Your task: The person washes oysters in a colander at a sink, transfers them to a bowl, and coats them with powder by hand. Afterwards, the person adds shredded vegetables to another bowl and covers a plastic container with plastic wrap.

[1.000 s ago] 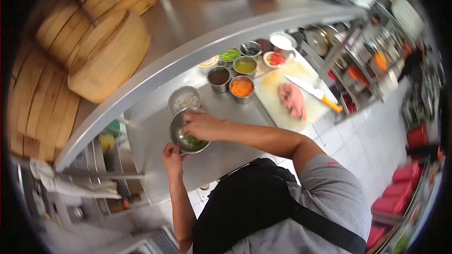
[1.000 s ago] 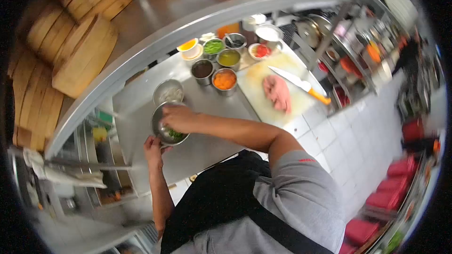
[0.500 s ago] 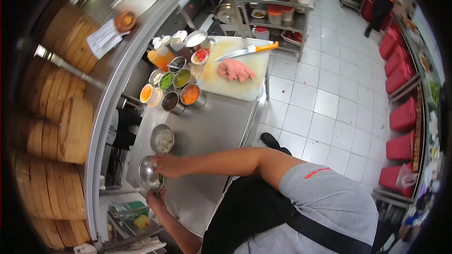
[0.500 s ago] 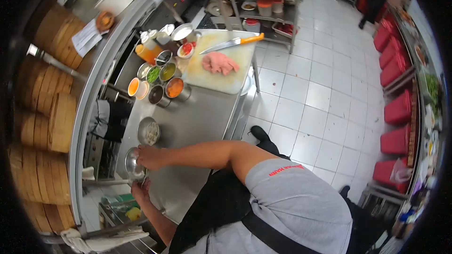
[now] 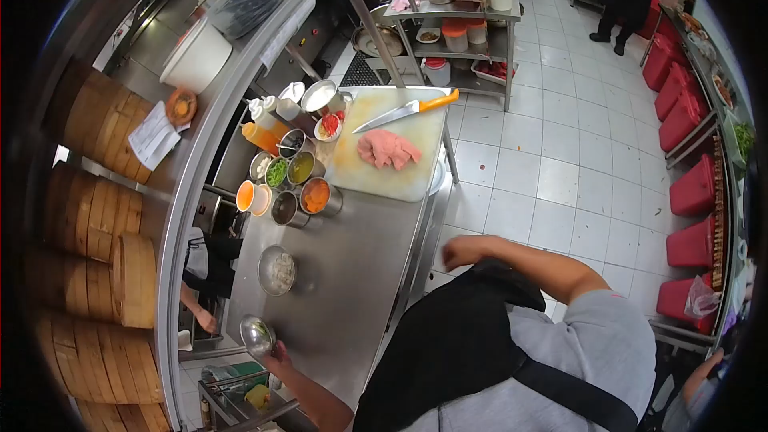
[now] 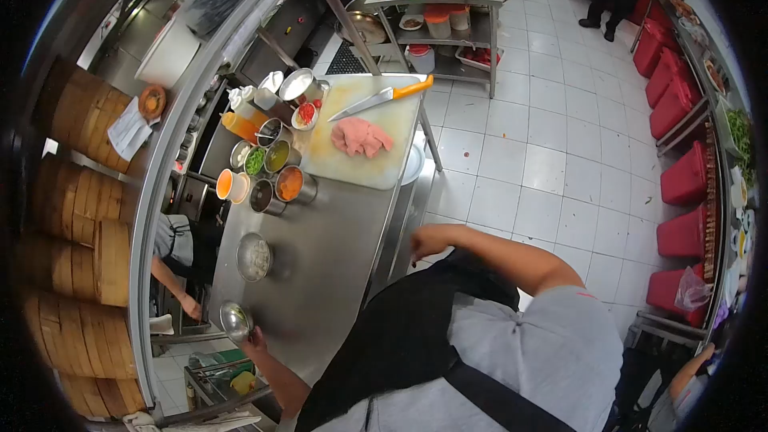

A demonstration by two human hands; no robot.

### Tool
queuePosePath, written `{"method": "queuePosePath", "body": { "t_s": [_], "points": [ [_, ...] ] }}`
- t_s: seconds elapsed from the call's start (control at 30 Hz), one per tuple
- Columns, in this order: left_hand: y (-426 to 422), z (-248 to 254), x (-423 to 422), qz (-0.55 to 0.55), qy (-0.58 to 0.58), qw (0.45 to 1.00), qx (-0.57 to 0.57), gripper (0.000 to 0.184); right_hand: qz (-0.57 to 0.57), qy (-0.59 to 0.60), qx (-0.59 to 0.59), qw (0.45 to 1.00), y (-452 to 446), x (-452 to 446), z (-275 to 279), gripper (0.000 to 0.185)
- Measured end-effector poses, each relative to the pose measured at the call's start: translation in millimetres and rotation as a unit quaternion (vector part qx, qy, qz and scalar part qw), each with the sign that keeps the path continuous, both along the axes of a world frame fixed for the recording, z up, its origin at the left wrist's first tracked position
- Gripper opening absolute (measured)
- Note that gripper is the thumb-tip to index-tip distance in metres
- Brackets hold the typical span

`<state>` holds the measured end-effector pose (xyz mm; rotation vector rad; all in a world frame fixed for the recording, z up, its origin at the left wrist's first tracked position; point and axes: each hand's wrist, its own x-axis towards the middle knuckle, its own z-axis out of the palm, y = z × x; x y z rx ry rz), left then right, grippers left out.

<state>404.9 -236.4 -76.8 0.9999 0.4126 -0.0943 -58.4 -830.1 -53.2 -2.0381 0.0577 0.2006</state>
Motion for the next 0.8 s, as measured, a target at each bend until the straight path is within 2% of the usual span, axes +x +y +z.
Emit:
{"method": "queuePosePath", "body": {
  "t_s": [0.03, 0.1, 0.17, 0.2, 0.27, 0.3, 0.33, 0.37, 0.4, 0.43, 0.53, 0.57, 0.63, 0.7, 0.8],
  "points": [
    [-7.5, 0.3, -2.0, 0.001, -0.022, 0.999, -0.029, 0.042, -0.013, 0.065, -0.092, 0.994, -22.2, -22.4, -10.0, 0.035],
    [-17.4, 10.3, -12.0, 0.004, 0.048, 0.999, 0.015, 0.038, -0.063, 0.187, -0.148, 0.969, -60.3, -67.7, -17.6, 0.034],
    [-23.7, 28.2, -30.5, 0.026, 0.103, 0.99, 0.091, 0.037, -0.09, 0.181, -0.168, 0.965, -96.6, -93.2, -39.5, 0.032],
    [-36.9, 40.8, -40.0, 0.059, 0.082, 0.979, 0.179, 0.038, -0.102, 0.176, -0.177, 0.963, -111.9, -95.5, -47.4, 0.031],
    [-74.7, 68.5, -56.4, 0.104, -0.02, 0.938, 0.331, 0.041, -0.165, 0.144, -0.145, 0.965, -140.1, -91.1, -34.8, 0.031],
    [-100.1, 85.8, -58.7, 0.096, -0.09, 0.921, 0.365, 0.042, -0.196, 0.13, -0.126, 0.964, -151.5, -87.9, -29.0, 0.032],
    [-139.6, 111.4, -67.4, 0.062, -0.152, 0.913, 0.373, 0.044, -0.231, 0.117, -0.113, 0.959, -163.1, -82.5, -32.8, 0.031],
    [-184.2, 136.8, -69.5, 0.032, -0.234, 0.897, 0.374, 0.042, -0.224, 0.155, -0.091, 0.958, -175.6, -76.8, -27.9, 0.034],
    [-260.8, 195.9, -100.6, -0.016, -0.282, 0.868, 0.409, 0.044, -0.186, 0.104, -0.119, 0.97, -184.5, -76.9, -49.7, 0.041],
    [-315.4, 231.9, -112.9, -0.074, -0.294, 0.887, 0.348, 0.049, -0.147, 0.05, -0.147, 0.977, -194.9, -76.7, -75.2, 0.05],
    [-477.2, 327.1, -166.2, -0.164, -0.454, 0.81, 0.334, 0.053, -0.112, 0.169, -0.309, 0.929, -199.4, -65.2, -58.1, 0.063],
    [-514.1, 348.0, -174.1, -0.178, -0.485, 0.773, 0.368, 0.053, -0.1, 0.167, -0.271, 0.943, -203.9, -63.3, -61.2, 0.062],
    [-577.5, 371.8, -170.6, -0.161, -0.535, 0.734, 0.386, 0.053, -0.078, 0.166, -0.196, 0.963, -215.1, -59.5, -66.9, 0.059],
    [-623.4, 395.1, -165.9, -0.187, -0.512, 0.736, 0.401, 0.048, -0.062, 0.142, -0.153, 0.976, -213.3, -60.1, -75.2, 0.057],
    [-671.7, 388.0, -148.3, -0.196, -0.492, 0.801, 0.278, 0.042, -0.059, 0.143, -0.121, 0.981, -204.4, -67.0, -92.9, 0.056]
  ]
}}
